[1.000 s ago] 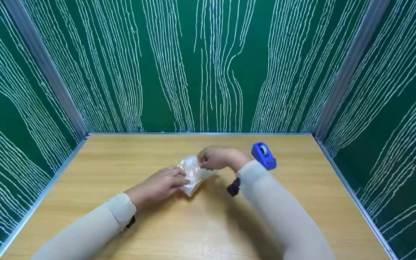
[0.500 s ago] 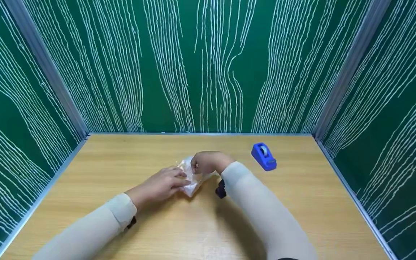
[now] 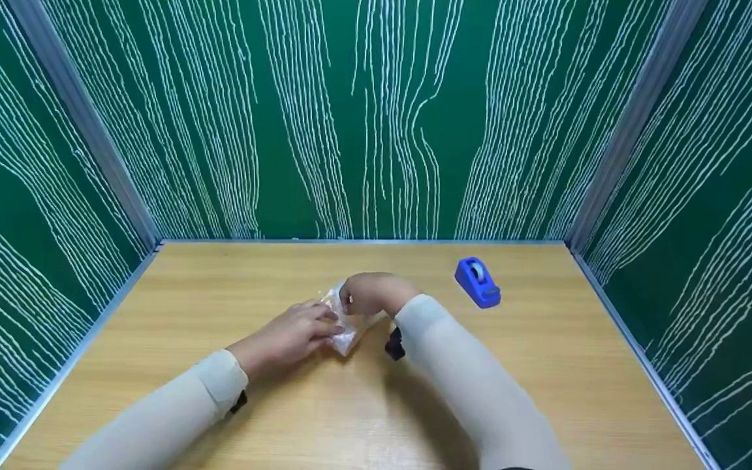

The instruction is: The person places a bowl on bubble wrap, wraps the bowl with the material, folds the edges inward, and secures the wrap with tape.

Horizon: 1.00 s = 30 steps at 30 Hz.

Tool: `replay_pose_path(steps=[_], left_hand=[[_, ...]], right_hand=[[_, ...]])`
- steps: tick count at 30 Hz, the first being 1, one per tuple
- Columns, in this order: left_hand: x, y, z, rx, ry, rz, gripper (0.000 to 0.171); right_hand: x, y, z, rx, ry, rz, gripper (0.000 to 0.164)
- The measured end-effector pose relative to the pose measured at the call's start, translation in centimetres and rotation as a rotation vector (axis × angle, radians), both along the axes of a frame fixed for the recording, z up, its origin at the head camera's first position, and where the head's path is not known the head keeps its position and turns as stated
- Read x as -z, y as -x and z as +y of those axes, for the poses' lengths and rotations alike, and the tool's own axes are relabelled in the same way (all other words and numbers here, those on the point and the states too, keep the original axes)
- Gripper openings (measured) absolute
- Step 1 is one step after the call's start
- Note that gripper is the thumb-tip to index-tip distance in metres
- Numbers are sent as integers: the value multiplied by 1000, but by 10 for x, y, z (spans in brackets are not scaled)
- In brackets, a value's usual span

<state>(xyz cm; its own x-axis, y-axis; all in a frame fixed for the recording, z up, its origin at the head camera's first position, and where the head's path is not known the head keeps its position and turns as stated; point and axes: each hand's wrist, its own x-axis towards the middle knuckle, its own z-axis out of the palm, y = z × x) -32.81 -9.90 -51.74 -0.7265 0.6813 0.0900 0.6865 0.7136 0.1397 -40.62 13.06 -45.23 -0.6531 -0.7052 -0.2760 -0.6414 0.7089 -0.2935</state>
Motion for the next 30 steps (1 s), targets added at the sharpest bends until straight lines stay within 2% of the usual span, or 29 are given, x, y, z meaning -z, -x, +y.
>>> replay_pose_path(steps=[8,14,17,24,30], left_hand=[[1,0,0,-21,-27,-35,34],[1,0,-1,-26,-40,-51,35],[1,0,-1,-27,-50,-52,34],[4,1,-1,28,-27,69,29],[4,0,0,21,-20,72,28]], right_hand=[[6,-1,-4,90,-39,5,19],[13,-2,-8,79,-50,130,15],[14,-4,-9,116,-49,138,12],[20,-6,-11,137,-62,175,10],[18,-7,-12,157,-82,168,13]])
